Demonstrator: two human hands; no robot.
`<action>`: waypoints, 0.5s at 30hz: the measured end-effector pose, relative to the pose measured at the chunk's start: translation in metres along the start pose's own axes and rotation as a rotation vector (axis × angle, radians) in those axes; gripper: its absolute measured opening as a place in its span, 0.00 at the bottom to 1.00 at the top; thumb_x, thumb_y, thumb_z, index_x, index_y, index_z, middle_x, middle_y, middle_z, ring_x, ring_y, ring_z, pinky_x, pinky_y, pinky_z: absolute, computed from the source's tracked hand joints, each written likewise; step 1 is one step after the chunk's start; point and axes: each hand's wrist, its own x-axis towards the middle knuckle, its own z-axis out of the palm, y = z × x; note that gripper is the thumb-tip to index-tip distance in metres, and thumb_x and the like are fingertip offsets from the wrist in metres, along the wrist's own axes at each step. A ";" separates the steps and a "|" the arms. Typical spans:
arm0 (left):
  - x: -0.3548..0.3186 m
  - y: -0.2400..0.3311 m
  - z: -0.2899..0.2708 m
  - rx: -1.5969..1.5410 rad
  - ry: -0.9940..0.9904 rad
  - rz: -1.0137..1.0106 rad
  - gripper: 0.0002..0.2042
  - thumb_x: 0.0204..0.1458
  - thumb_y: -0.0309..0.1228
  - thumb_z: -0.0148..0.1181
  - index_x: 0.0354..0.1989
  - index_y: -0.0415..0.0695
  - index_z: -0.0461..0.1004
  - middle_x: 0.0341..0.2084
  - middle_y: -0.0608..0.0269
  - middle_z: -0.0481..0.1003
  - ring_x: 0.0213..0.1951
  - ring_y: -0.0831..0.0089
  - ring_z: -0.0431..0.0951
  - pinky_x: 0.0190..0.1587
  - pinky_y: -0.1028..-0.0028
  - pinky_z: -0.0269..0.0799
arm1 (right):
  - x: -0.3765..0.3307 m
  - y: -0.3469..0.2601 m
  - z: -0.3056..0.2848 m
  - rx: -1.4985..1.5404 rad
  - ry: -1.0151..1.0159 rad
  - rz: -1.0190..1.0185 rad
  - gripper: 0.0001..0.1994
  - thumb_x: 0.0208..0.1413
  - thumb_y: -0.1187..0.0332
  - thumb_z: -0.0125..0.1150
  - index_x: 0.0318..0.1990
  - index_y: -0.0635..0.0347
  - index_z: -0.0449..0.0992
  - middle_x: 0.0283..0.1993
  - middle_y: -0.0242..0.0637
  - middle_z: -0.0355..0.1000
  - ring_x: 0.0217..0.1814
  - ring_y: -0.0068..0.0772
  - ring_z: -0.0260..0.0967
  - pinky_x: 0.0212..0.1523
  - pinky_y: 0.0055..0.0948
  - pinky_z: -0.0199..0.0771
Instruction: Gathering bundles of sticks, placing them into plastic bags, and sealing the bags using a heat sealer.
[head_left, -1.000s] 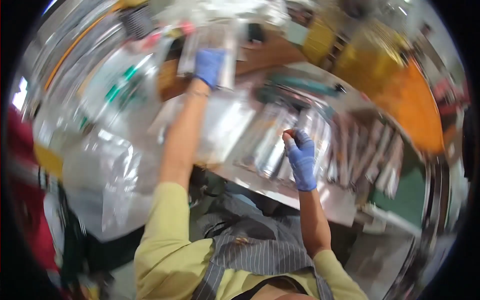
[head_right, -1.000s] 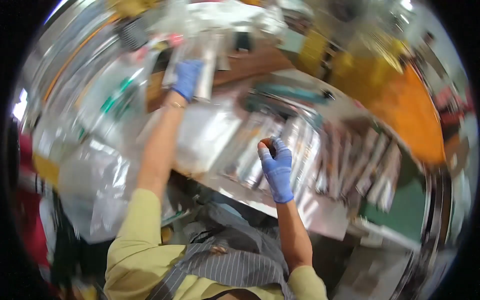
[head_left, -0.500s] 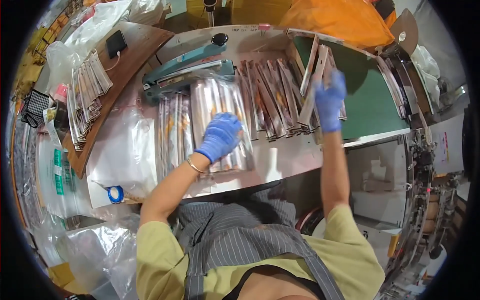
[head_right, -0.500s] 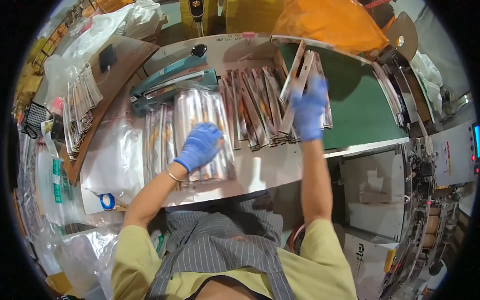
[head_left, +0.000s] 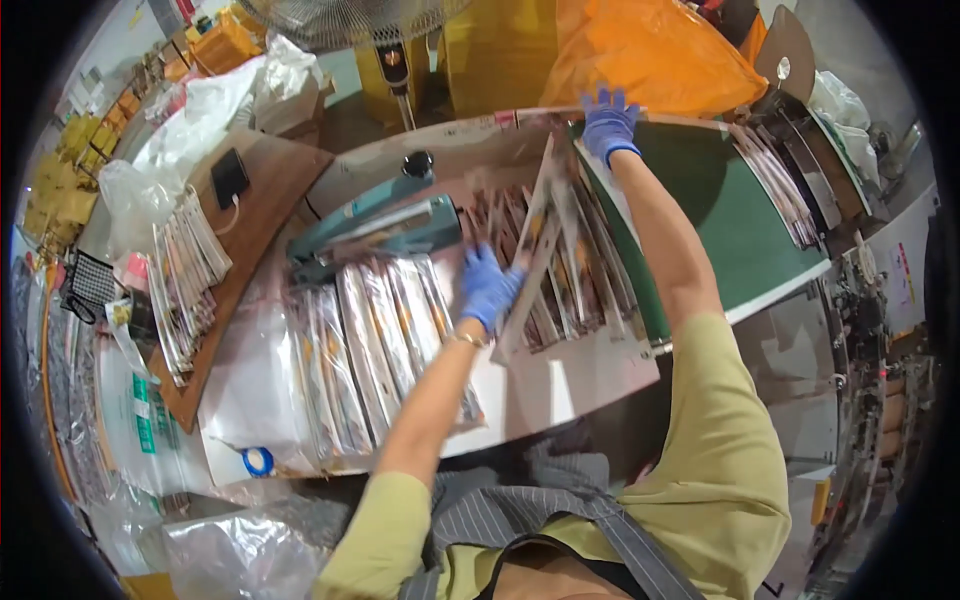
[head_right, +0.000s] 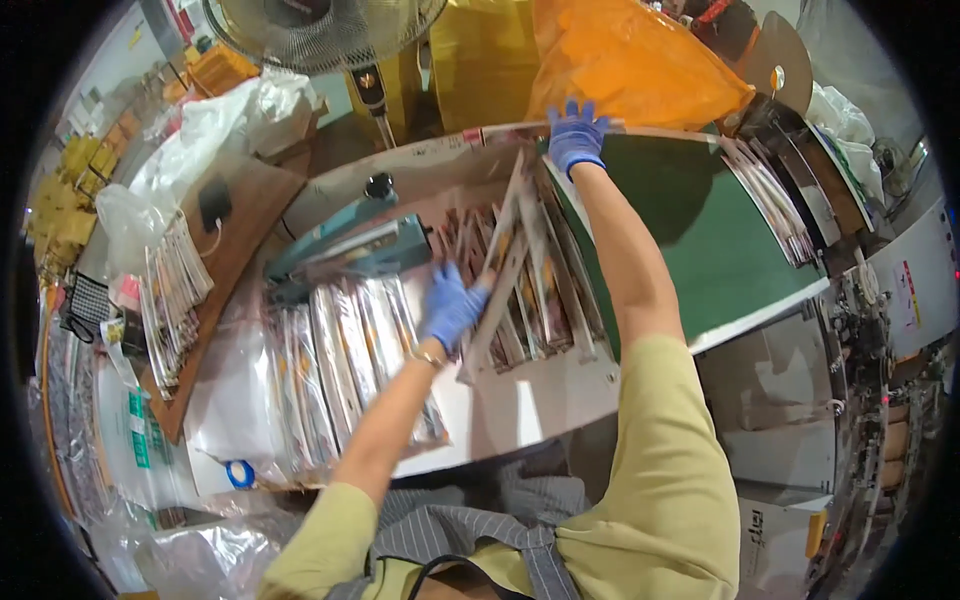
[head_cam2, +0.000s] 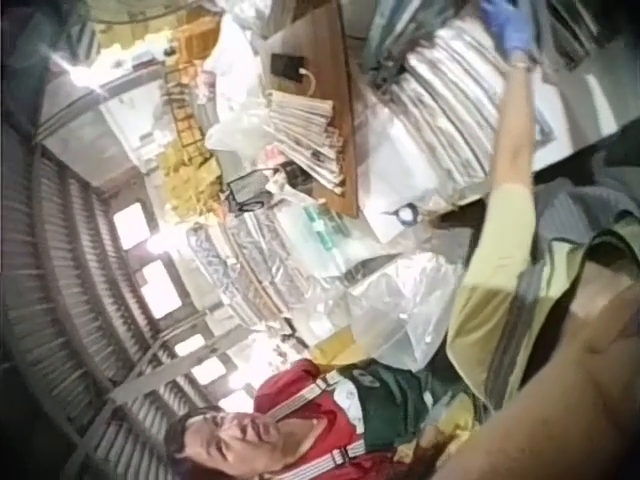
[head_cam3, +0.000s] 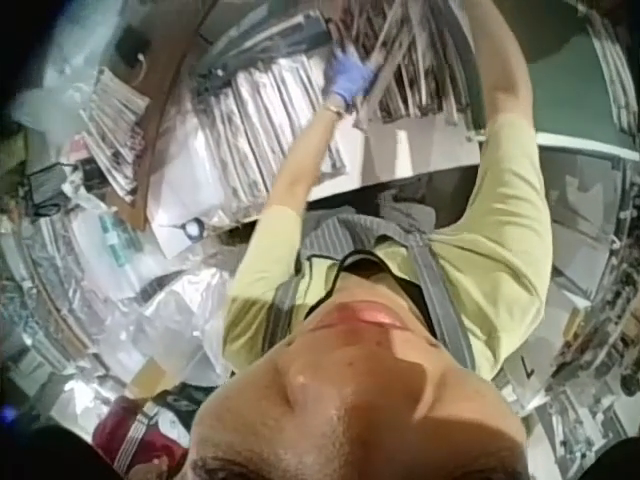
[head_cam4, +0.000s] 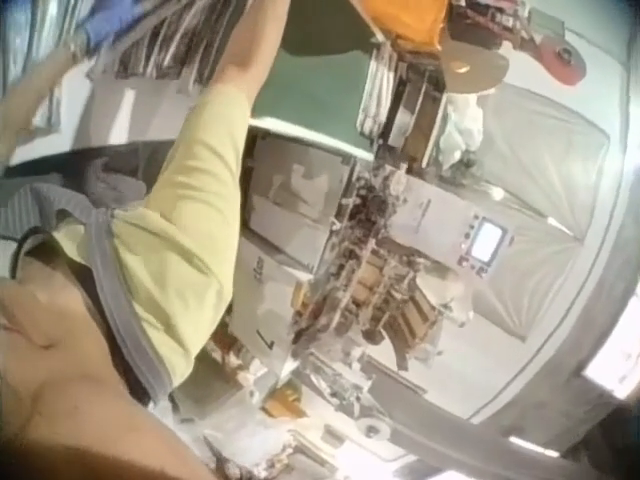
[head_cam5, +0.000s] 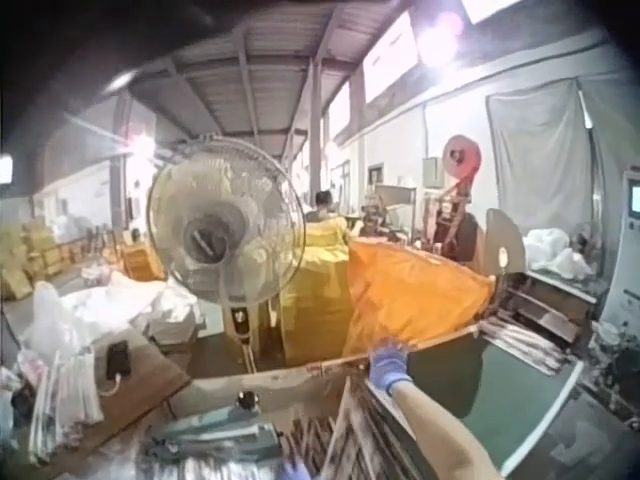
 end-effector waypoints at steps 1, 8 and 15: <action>-0.005 0.001 0.015 0.094 -0.016 0.028 0.43 0.43 0.59 0.47 0.58 0.33 0.49 0.57 0.38 0.49 0.59 0.48 0.50 0.60 0.62 0.46 | 0.015 0.005 0.012 -0.108 0.026 -0.136 0.21 0.44 0.59 0.54 0.48 0.48 0.65 0.56 0.43 0.57 0.60 0.54 0.47 0.54 0.54 0.51; -0.015 -0.018 0.061 0.038 0.294 -0.001 0.32 0.44 0.44 0.52 0.57 0.42 0.52 0.48 0.40 0.60 0.50 0.44 0.60 0.53 0.58 0.55 | 0.002 -0.079 -0.047 0.293 0.125 -0.285 0.08 0.44 0.74 0.47 0.35 0.57 0.65 0.24 0.45 0.71 0.29 0.49 0.70 0.28 0.43 0.68; 0.036 -0.007 0.000 -0.424 0.165 -0.272 0.38 0.43 0.59 0.48 0.45 0.30 0.62 0.48 0.35 0.61 0.51 0.47 0.61 0.53 0.61 0.56 | -0.130 -0.066 0.019 0.539 -0.478 0.390 0.27 0.53 0.48 0.41 0.50 0.64 0.62 0.46 0.57 0.66 0.46 0.57 0.64 0.44 0.45 0.65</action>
